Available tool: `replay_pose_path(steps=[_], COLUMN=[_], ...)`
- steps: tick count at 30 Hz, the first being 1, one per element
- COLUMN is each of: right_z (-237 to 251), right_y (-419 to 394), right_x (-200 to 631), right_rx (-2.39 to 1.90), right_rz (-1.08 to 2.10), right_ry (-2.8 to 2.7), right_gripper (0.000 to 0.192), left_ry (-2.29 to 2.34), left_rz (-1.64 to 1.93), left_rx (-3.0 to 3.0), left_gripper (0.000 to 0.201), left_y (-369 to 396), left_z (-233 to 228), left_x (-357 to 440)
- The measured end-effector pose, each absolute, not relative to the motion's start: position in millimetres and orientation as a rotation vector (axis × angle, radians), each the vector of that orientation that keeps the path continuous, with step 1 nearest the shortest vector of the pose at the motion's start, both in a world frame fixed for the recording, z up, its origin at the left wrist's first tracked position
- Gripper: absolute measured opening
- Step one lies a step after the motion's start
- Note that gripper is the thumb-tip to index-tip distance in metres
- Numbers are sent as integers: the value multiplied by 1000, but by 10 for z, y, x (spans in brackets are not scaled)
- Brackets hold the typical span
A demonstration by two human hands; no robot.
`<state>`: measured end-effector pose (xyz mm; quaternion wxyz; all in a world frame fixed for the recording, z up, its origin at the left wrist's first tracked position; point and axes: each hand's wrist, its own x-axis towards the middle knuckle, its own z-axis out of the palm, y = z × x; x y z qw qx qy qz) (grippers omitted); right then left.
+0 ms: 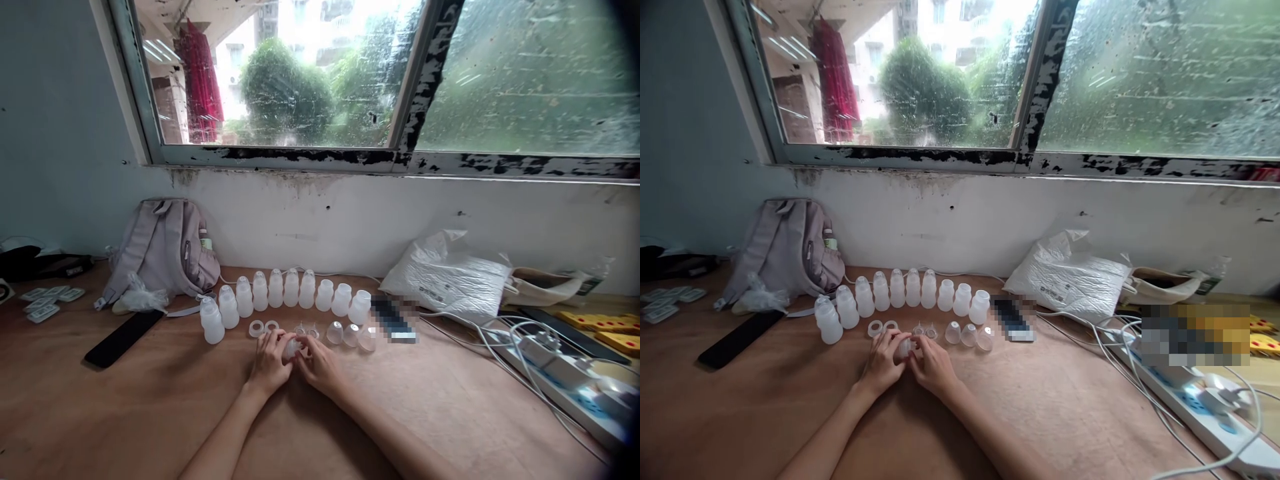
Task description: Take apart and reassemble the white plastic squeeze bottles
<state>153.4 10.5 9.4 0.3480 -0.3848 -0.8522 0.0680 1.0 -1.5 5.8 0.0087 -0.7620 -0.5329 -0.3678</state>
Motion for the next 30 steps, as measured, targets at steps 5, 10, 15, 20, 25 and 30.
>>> replay_pose_path(steps=[5, 10, 15, 20, 25, 30], right_z=[-24, -87, -110, -87, -95, -139], right_y=[154, 174, 196, 194, 203, 224], right_x=[1560, 1539, 1530, 1527, 1524, 1539], right_rx=[-1069, -1144, -1169, -1156, -1159, -1196], right_rz=[242, 227, 198, 208, 195, 198], right_ry=[-2121, -2087, -2077, -2086, -2092, -2089], right_gripper=[17, 15, 15, 15, 14, 13], left_ry=[-1619, -1610, -1609, -1608, -1604, -1610], left_rz=[-1078, -1040, -1059, -1047, -1020, -1013], left_rx=[-2484, -2554, -2574, -2583, -2564, -2572], left_gripper=[43, 47, 49, 50, 50, 45], left_y=[-21, -40, -53, -43, -41, -49], left_z=[49, 66, 77, 74, 65, 62], left_x=[28, 45, 52, 57, 57, 70])
